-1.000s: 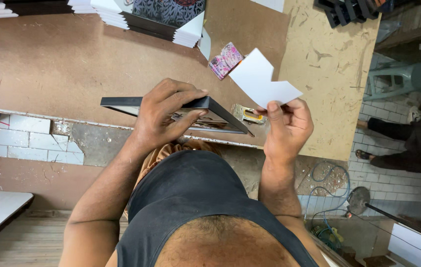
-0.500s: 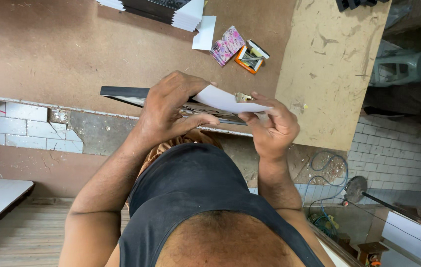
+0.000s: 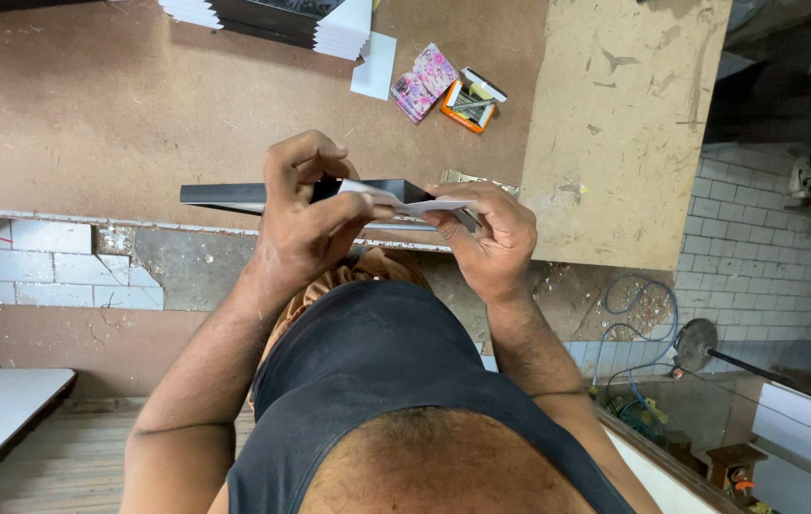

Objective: The person assembles decorative picture frames by placing printed images into black frames and securing them with white corner pieces. The person uses a utility knife to trim excess material and stacks completed frames on the table.

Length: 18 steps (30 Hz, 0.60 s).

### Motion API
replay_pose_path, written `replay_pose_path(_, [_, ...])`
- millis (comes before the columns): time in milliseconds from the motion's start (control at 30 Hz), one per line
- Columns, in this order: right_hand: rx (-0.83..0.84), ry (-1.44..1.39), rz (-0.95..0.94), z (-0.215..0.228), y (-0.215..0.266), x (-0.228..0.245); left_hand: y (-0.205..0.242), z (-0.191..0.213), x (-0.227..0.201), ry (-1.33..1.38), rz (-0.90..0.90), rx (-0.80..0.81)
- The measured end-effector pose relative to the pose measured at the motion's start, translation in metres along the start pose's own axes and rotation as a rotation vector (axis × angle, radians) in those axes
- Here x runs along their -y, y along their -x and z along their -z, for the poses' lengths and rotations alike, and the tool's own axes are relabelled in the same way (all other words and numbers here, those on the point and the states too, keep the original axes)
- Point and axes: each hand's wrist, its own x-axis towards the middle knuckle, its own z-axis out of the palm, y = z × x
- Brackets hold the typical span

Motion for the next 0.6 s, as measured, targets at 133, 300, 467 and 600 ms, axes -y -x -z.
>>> replay_pose_path(133, [0.006, 0.026, 0.029, -0.002, -0.004, 0.002, -0.002, 0.006, -0.003, -0.042, 0.006, -0.004])
replay_pose_path(300, [0.026, 0.049, 0.002, -0.002, -0.01, 0.014, -0.01, 0.015, -0.007, -0.005, -0.003, 0.072])
replay_pose_path(467, [0.135, 0.04, 0.037, 0.006, -0.014, 0.018, -0.016, 0.018, -0.02, 0.069, -0.015, 0.152])
replay_pose_path(600, [0.257, -0.092, -0.049, 0.008, -0.015, -0.006, -0.009, 0.012, -0.025, 0.076, 0.0, 0.182])
